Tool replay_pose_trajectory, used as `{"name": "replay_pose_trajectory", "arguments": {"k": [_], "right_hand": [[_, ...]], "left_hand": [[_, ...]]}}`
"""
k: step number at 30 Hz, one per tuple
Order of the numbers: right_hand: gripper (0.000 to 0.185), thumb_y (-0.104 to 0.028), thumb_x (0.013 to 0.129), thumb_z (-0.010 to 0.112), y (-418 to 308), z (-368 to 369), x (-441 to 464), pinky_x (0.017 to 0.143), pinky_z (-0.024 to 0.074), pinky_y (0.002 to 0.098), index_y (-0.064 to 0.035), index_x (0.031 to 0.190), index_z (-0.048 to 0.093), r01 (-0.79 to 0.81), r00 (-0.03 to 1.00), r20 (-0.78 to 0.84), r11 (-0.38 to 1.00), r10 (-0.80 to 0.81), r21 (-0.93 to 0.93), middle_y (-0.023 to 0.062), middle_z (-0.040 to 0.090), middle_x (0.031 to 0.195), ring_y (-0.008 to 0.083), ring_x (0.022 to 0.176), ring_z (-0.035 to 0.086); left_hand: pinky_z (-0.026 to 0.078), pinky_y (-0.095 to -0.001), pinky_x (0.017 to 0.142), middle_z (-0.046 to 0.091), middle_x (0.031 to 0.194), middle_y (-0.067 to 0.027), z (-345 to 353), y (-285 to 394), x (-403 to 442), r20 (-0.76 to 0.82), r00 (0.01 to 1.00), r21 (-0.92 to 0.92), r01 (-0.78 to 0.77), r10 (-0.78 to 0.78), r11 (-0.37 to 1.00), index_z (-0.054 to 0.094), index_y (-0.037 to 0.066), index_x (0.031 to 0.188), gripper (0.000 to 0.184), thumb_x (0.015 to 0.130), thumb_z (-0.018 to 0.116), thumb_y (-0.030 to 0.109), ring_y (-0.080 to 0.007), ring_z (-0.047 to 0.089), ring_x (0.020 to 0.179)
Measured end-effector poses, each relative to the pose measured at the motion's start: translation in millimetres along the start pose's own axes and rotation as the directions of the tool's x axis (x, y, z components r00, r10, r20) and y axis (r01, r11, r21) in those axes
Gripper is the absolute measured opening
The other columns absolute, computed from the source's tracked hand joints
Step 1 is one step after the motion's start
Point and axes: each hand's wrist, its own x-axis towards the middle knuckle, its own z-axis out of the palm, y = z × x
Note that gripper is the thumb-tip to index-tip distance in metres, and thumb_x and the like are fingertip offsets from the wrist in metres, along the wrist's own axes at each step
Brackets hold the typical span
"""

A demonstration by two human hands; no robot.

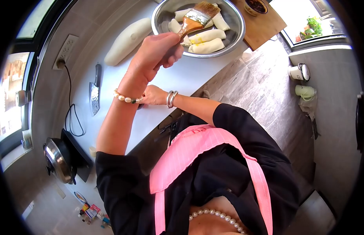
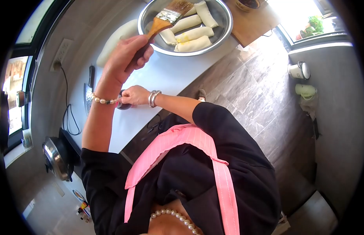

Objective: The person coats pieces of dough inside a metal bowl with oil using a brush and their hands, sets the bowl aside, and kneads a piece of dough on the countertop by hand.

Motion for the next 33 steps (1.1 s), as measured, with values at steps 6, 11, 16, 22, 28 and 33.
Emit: {"name": "replay_pose_trajectory", "arguments": {"k": [6, 11, 16, 22, 28, 33], "right_hand": [[0.043, -0.042, 0.082, 0.061, 22.2, 3.2, 6.4, 0.062, 0.0486, 0.034, 0.0008, 0.084, 0.062, 0.19, 0.979, -0.042, 0.971, -0.197, -0.145, 0.0103, 0.065, 0.071, 0.0211, 0.063, 0.063], [0.022, -0.027, 0.081, 0.063, -66.3, -96.3, -87.7, 0.068, 0.0474, 0.0361, -0.0068, 0.089, 0.063, 0.164, 0.96, -0.14, 0.894, -0.241, -0.418, 0.0119, 0.064, 0.078, 0.0295, 0.072, 0.061], [0.031, -0.003, 0.073, 0.066, -129.7, -208.6, -107.9, 0.062, 0.0453, 0.0327, -0.009, 0.103, 0.058, 0.149, 0.753, -0.268, 0.553, -0.601, -0.82, 0.0065, 0.053, 0.076, 0.023, 0.07, 0.057], [0.033, -0.011, 0.077, 0.055, -120.8, -284.3, -60.3, 0.067, 0.0447, 0.0326, -0.0117, 0.111, 0.055, 0.42, 0.756, 0.307, 0.068, -0.578, -0.905, 0.0031, 0.05, 0.077, 0.0206, 0.076, 0.056], [0.024, -0.013, 0.074, 0.059, -105.6, -330.3, -16.9, 0.061, 0.0464, 0.0292, -0.0131, 0.098, 0.056, 0.528, 0.717, 0.383, 0.095, -0.582, -0.844, 0.0007, 0.054, 0.075, 0.0188, 0.072, 0.057], [0.015, -0.007, 0.074, 0.069, -87.4, -334.1, 22.1, 0.058, 0.0496, 0.0265, -0.0075, 0.089, 0.063, 0.334, 0.736, -0.208, 0.614, -0.644, -0.715, 0.0035, 0.063, 0.07, 0.018, 0.062, 0.062]], "left_hand": [[0.034, -0.0202, 0.041, 0.057, 0.062, -0.003, 11.8, -8.4, 13.3, -0.048, 0.998, -0.069, 0.026, -0.03, 0.997, 0.057, 0.004, 0.073, 0.019, 0.083, 0.052, 0.019, -0.006, 0.046, 0.046], [0.036, -0.021, 0.041, 0.058, 0.064, -0.0045, 23.8, -25.5, 35.4, -0.196, 0.98, -0.174, -0.022, -0.013, 0.984, 0.058, 0.002, 0.072, 0.019, 0.083, 0.053, 0.017, -0.0074, 0.047, 0.046], [0.036, -0.022, 0.039, 0.056, 0.058, -0.0051, 53.0, -43.8, 69.0, -0.365, 0.931, -0.327, -0.123, -0.005, 0.937, 0.057, 0.001, 0.067, 0.024, 0.084, 0.051, 0.017, -0.0088, 0.046, 0.044], [0.037, -0.0219, 0.04, 0.059, 0.063, -0.0064, 100.0, -48.9, 111.1, -0.519, 0.84, -0.455, -0.113, -0.16, 0.883, 0.057, 0.0, 0.075, 0.022, 0.086, 0.046, 0.016, -0.0091, 0.05, 0.046], [0.043, -0.0221, 0.045, 0.062, 0.07, -0.0083, 98.6, -31.4, 137.0, -0.515, 0.823, -0.59, -0.135, -0.242, 0.796, 0.059, -0.001, 0.081, 0.027, 0.09, 0.046, 0.022, -0.0109, 0.055, 0.053], [0.047, -0.0232, 0.058, 0.064, 0.077, -0.0099, 65.0, -59.3, 117.7, -0.771, 0.636, -0.321, -0.411, 0.017, 0.853, 0.061, -0.002, 0.09, 0.018, 0.089, 0.051, 0.013, -0.0116, 0.058, 0.062]]}}
